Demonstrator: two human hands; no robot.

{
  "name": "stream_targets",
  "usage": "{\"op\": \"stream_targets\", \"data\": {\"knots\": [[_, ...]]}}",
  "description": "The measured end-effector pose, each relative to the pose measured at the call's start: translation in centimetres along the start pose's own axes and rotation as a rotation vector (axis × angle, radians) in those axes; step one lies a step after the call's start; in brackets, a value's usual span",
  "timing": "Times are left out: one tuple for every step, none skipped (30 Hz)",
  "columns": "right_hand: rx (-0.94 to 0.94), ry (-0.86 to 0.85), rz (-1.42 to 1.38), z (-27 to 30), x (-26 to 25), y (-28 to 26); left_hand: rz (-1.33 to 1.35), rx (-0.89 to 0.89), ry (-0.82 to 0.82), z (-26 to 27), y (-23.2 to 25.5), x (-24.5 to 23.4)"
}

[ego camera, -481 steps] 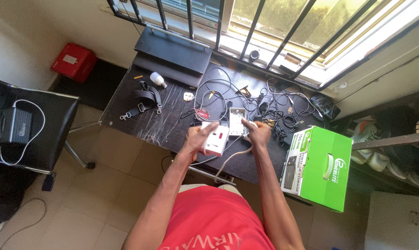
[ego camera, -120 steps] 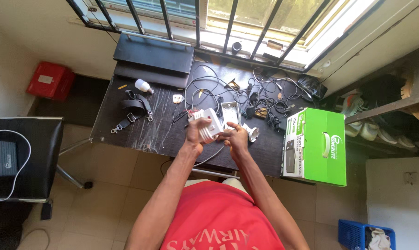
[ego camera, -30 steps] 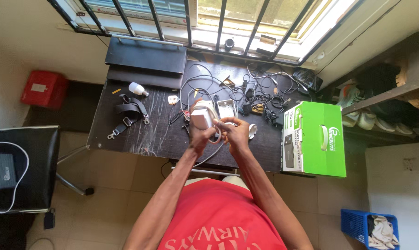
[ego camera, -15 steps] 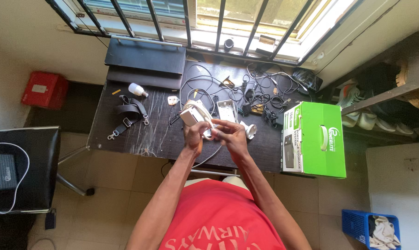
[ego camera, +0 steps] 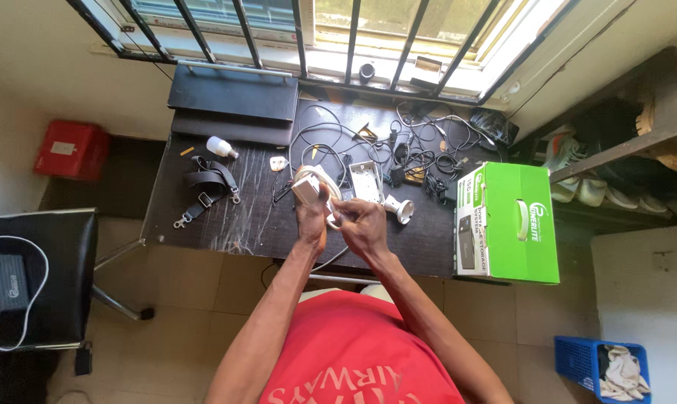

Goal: The person organizes a cluttered desk by coiling a grey cable, wrapping it around a white power strip, and placing both into a drawer. They then place a green box into the same drawer and put a small white bottle inside as well.

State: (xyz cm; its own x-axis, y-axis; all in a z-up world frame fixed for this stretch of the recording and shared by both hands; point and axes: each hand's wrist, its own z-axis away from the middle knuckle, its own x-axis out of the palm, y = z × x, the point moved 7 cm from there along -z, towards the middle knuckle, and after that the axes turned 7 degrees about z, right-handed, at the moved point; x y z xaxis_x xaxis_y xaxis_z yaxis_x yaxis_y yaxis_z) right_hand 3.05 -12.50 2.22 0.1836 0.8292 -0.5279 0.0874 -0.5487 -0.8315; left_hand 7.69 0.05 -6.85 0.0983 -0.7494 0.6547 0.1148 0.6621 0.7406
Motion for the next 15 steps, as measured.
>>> {"op": "stream_targets", "data": {"knots": [[0.004,0.018,0.027,0.1,-0.1,-0.5,0.017,0.01,-0.013,0.2,0.3,0.3],[0.009,0.037,0.056,0.2,-0.3,-0.9,0.001,0.032,-0.012,0.3,0.5,0.6],[0.014,0.055,0.086,0.3,-0.5,-1.2,-0.016,0.055,-0.011,0.4,0.7,0.8],[-0.015,0.066,0.143,0.4,-0.6,-1.8,-0.033,0.081,-0.008,0.4,1.0,0.9],[-0.045,0.078,0.2,0.4,-0.6,-2.4,-0.032,0.084,0.003,0.3,1.1,0.8],[-0.072,0.091,0.259,0.5,-0.8,-2.8,-0.03,0.085,0.013,0.2,1.1,0.8],[-0.047,0.069,0.262,0.6,-0.6,-2.6,-0.028,0.086,0.022,0.1,1.0,0.6],[-0.022,0.049,0.267,0.5,-0.5,-2.4,-0.023,0.095,0.016,-0.1,0.9,0.6],[0.003,0.029,0.271,0.5,-0.3,-2.0,-0.018,0.104,0.009,-0.2,0.8,0.5],[-0.02,0.037,0.271,0.5,-0.2,-1.9,-0.014,0.113,0.003,-0.3,0.7,0.4],[-0.043,0.045,0.272,0.4,-0.2,-1.7,-0.046,0.088,0.005,-0.4,0.3,0.3],[-0.067,0.052,0.272,0.3,-0.1,-1.5,-0.077,0.063,0.009,-0.4,-0.1,0.1],[-0.041,0.024,0.27,0.2,0.3,-0.9,-0.108,0.038,0.013,-0.4,-0.4,0.0],[-0.015,-0.003,0.269,0.0,0.6,-0.2,-0.117,0.038,0.005,-0.4,-0.7,0.1],[0.011,-0.03,0.268,-0.1,0.9,0.5,-0.126,0.038,-0.002,-0.4,-1.0,0.1]]}}
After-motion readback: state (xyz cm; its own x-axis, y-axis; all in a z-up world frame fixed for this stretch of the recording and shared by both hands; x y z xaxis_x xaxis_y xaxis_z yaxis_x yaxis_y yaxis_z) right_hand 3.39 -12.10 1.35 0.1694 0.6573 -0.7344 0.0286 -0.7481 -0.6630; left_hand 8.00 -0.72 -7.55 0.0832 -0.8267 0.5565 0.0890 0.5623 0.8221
